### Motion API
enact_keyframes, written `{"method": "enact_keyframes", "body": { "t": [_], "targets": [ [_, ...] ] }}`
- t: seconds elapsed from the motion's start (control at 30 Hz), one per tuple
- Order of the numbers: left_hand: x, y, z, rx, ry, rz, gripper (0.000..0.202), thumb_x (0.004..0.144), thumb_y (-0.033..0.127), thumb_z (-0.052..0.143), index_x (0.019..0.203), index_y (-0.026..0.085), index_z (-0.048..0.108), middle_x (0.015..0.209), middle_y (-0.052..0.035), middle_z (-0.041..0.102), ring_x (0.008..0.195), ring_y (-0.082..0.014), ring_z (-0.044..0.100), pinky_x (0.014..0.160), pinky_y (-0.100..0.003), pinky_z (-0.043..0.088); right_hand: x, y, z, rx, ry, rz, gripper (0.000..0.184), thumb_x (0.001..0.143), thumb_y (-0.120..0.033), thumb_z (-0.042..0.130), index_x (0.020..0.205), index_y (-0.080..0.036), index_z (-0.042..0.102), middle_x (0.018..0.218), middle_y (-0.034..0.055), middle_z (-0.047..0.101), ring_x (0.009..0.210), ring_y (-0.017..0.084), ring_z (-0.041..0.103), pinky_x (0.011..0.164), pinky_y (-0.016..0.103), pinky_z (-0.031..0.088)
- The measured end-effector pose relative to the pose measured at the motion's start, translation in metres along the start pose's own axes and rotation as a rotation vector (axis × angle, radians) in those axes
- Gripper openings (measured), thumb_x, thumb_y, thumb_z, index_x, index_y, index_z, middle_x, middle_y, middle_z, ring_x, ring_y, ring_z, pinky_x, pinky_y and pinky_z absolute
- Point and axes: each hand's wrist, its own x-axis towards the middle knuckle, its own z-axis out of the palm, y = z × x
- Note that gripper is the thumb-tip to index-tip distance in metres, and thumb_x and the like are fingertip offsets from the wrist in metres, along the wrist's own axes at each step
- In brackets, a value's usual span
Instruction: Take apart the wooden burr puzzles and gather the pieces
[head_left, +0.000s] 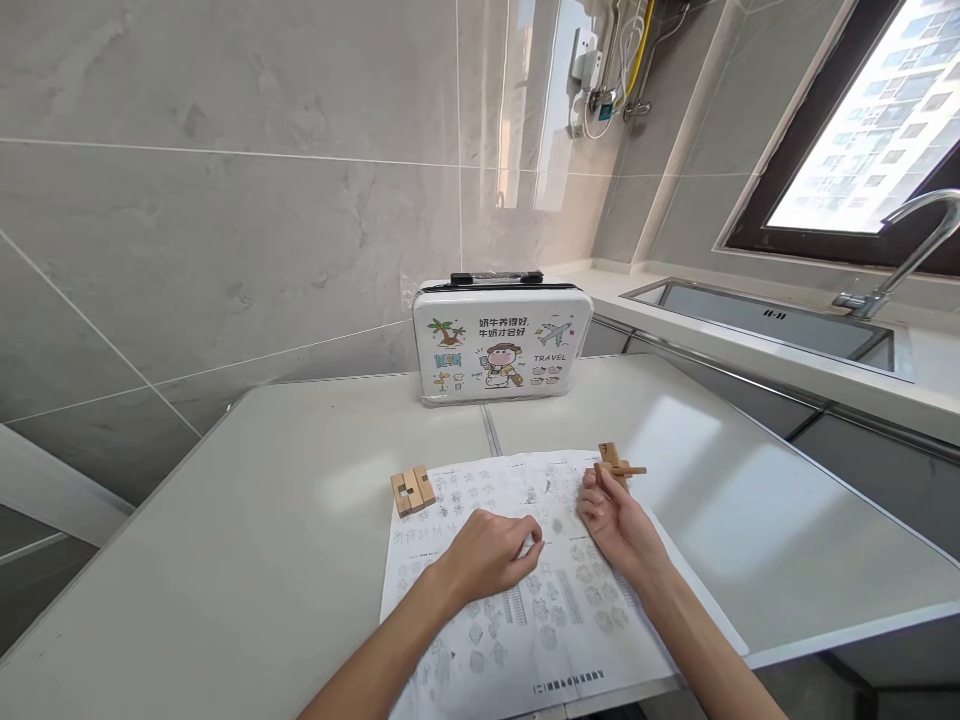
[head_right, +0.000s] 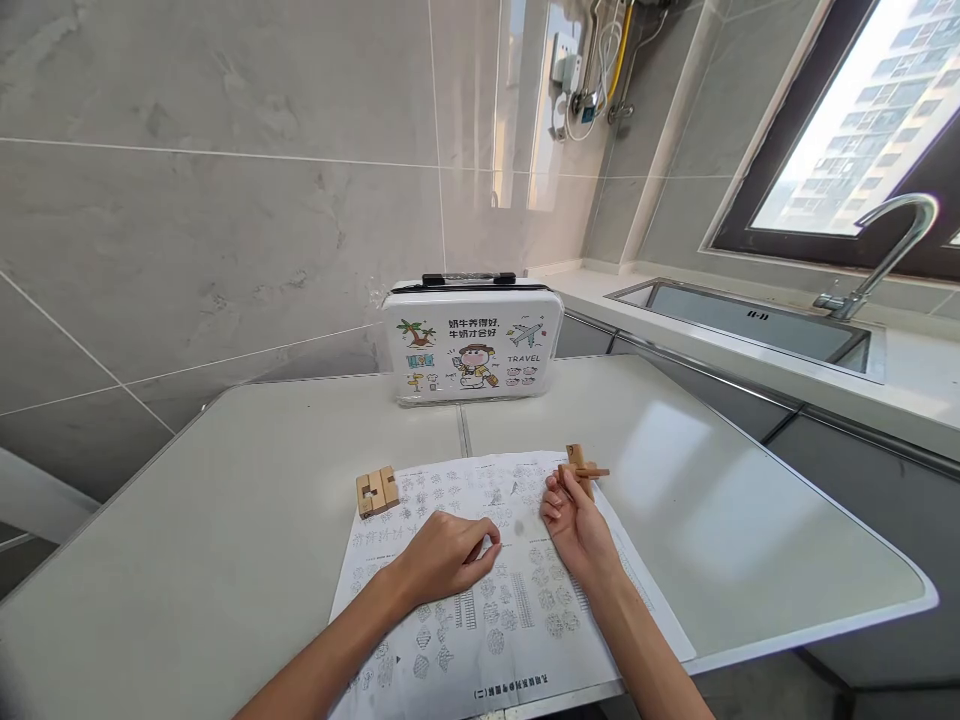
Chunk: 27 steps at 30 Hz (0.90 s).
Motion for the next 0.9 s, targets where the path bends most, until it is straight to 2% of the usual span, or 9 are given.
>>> {"method": "enact_keyframes", "body": {
  "t": [0.1, 0.2, 0.33, 0.43, 0.53, 0.7, 0.77, 0.83, 0.9],
  "targets": [
    [0.001, 0.001, 0.0, -0.041, 0.056, -0.063, 0.015, 0.099, 0.024, 0.052, 0.093, 0.022, 0.066, 0.057, 0.0034, 0.06, 0.049, -0.013, 0.055, 0.054, -0.025, 0.037, -0.003, 0.002, 0.012, -0.193, -0.027, -0.022, 0.029, 0.087, -0.046, 0.082, 0.094, -0.025, 0.064, 0.081, -0.0016, 0.059, 0.059, 0.012, 0.049, 0.051, 0.025, 0.047],
    [0.004, 0.002, -0.001, -0.141, 0.238, -0.271, 0.013, 0.1, 0.034, 0.058, 0.104, 0.023, 0.064, 0.068, 0.0011, 0.063, 0.064, -0.0172, 0.061, 0.066, -0.03, 0.046, -0.006, 0.007, 0.028, -0.508, -0.145, -0.046, 0.045, 0.088, -0.064, 0.075, 0.09, -0.02, 0.066, 0.079, 0.0016, 0.062, 0.06, 0.014, 0.051, 0.056, 0.029, 0.045],
    [0.008, -0.003, -0.005, -0.421, 0.481, -0.498, 0.059, 0.086, 0.045, 0.079, 0.133, 0.024, 0.052, 0.119, -0.011, 0.068, 0.109, -0.0276, 0.064, 0.096, -0.044, 0.051, -0.001, 0.018, 0.047, -0.765, -0.366, -0.096, 0.054, 0.093, -0.072, 0.061, 0.086, -0.019, 0.064, 0.071, 0.0009, 0.061, 0.056, 0.014, 0.048, 0.06, 0.032, 0.042],
    [0.007, -0.012, -0.007, -0.663, 0.478, -0.508, 0.081, 0.082, 0.048, 0.083, 0.149, 0.026, 0.043, 0.15, -0.0165, 0.054, 0.135, -0.0323, 0.055, 0.11, -0.049, 0.045, 0.004, 0.027, 0.057, -0.864, -0.504, -0.124, 0.05, 0.099, -0.067, 0.054, 0.08, -0.021, 0.059, 0.067, -0.0007, 0.058, 0.059, 0.016, 0.049, 0.061, 0.031, 0.041],
    [0.005, -0.02, -0.009, -0.834, 0.418, -0.479, 0.092, 0.077, 0.05, 0.087, 0.155, 0.027, 0.042, 0.158, -0.0159, 0.05, 0.145, -0.0357, 0.048, 0.119, -0.052, 0.039, 0.005, 0.034, 0.064, -0.927, -0.624, -0.152, 0.043, 0.101, -0.057, 0.054, 0.076, -0.022, 0.059, 0.075, 0.0015, 0.061, 0.068, 0.019, 0.055, 0.064, 0.031, 0.045],
    [0.007, -0.025, -0.01, -0.985, 0.445, -0.489, 0.089, 0.072, 0.051, 0.091, 0.147, 0.022, 0.054, 0.149, -0.0165, 0.06, 0.14, -0.0364, 0.055, 0.12, -0.052, 0.041, 0.001, 0.035, 0.067, -0.881, -0.664, -0.139, 0.035, 0.098, -0.049, 0.06, 0.076, -0.021, 0.064, 0.086, 0.0035, 0.065, 0.073, 0.019, 0.059, 0.066, 0.031, 0.047],
    [0.008, -0.025, -0.011, -1.027, 0.471, -0.481, 0.089, 0.073, 0.05, 0.091, 0.148, 0.022, 0.054, 0.147, -0.0164, 0.061, 0.137, -0.0352, 0.058, 0.119, -0.052, 0.042, 0.002, 0.033, 0.065, -0.754, -0.627, -0.056, 0.03, 0.096, -0.051, 0.064, 0.095, -0.022, 0.07, 0.082, 0.0018, 0.065, 0.068, 0.017, 0.058, 0.063, 0.029, 0.045],
    [0.009, -0.025, -0.012, -1.07, 0.483, -0.474, 0.088, 0.073, 0.049, 0.091, 0.148, 0.022, 0.054, 0.144, -0.016, 0.064, 0.135, -0.0342, 0.059, 0.118, -0.051, 0.043, 0.005, 0.031, 0.062, -0.57, -0.584, 0.037, 0.039, 0.095, -0.056, 0.065, 0.115, -0.022, 0.069, 0.078, 0.0001, 0.064, 0.062, 0.015, 0.057, 0.059, 0.028, 0.043],
    [0.009, -0.025, -0.013, -1.096, 0.481, -0.469, 0.086, 0.072, 0.049, 0.092, 0.145, 0.021, 0.055, 0.142, -0.0158, 0.066, 0.135, -0.0344, 0.059, 0.118, -0.052, 0.043, 0.009, 0.03, 0.06, -0.402, -0.528, 0.095, 0.047, 0.094, -0.059, 0.067, 0.122, -0.021, 0.067, 0.074, -0.0007, 0.063, 0.06, 0.015, 0.055, 0.056, 0.027, 0.042]
  ]
}}
